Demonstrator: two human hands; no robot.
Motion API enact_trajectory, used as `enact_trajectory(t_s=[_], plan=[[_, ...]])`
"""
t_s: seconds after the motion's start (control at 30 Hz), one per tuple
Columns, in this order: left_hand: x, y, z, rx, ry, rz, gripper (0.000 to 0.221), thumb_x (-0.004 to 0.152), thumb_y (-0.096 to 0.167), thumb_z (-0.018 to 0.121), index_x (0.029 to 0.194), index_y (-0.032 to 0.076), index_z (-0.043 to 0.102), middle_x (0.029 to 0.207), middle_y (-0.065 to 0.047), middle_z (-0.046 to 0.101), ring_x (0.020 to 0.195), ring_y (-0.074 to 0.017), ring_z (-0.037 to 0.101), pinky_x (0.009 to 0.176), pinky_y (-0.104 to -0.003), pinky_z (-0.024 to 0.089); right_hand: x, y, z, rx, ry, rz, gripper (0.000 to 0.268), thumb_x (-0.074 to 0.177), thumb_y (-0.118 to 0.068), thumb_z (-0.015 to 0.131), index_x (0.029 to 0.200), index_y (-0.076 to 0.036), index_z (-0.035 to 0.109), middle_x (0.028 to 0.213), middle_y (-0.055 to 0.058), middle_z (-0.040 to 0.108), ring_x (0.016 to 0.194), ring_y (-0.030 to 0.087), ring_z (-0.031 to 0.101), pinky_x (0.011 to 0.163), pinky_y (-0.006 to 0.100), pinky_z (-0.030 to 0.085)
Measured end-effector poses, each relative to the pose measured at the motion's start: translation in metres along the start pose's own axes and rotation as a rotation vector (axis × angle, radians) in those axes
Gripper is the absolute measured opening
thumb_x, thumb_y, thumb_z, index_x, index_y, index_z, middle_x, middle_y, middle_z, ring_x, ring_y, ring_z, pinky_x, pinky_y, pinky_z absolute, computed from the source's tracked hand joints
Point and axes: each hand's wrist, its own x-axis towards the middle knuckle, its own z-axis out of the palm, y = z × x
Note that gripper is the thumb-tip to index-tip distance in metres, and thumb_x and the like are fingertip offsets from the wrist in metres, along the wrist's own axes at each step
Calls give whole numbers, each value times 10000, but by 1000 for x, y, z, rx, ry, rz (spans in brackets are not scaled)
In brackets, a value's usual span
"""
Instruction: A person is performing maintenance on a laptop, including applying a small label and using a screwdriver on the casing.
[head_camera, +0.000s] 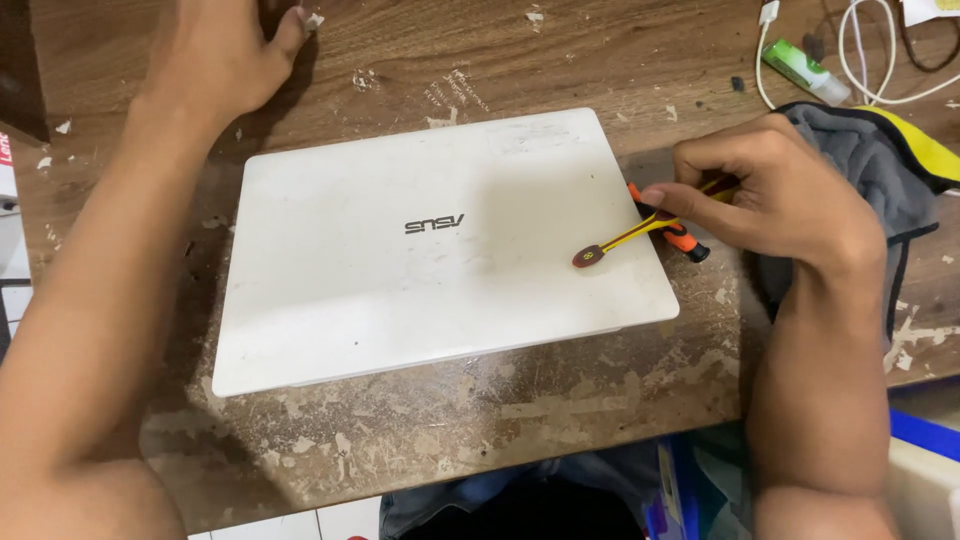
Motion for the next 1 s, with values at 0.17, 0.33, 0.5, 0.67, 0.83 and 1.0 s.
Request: enact_trajectory(t_s=[0.17,0.33,0.5,0.67,0.83,1.0], plan=[[-54,61,-83,-690,-40,55,319,1025,-225,554,1341,-185,561,1238,-326,623,1119,-377,650,1068,-443,550,-3,4,-1,10,15,43,533,991,-207,691,601,-78,352,575,12,251,570,142,210,528,309,189],[-122,86,-118,-565,-115,-155,532,835,-215,576,1334,-41,642,1343,-206,629,1022,-260,544,891,-335,428,-1,3,6,10,34,33,518,997,-202,713,597,-76,409,549,5,284,555,132,224,526,302,199],[-171,108,-104,-827,-69,-410,824,728,-195,659,1487,-71,362,1429,-227,474,1272,-324,538,1168,-423,441,-4,6,5,130,43,-23,282,786,-128,894,734,-61,626,587,0,546,498,82,352,466,253,227],[-206,147,-62,-881,231,-760,348,829,-50,636,1056,101,419,955,-37,495,836,-135,447,674,-276,372,-2,-5,6,162,-80,-258,742,505,-381,964,1121,-59,704,875,24,709,627,121,561,544,240,459],[-216,174,-34,-882,283,-569,465,851,-24,647,1116,84,281,1107,-106,437,1006,-197,468,853,-331,412,-5,-14,-3,226,-230,-311,754,528,-415,944,1176,-98,723,921,22,716,632,118,526,596,254,479],[-205,182,-34,-691,235,-346,397,863,-13,694,1229,-19,542,1172,-188,570,1189,-341,548,1185,-444,318,-9,-11,3,186,-134,-300,545,559,-190,990,1034,-76,749,947,36,602,785,150,615,674,287,466]])
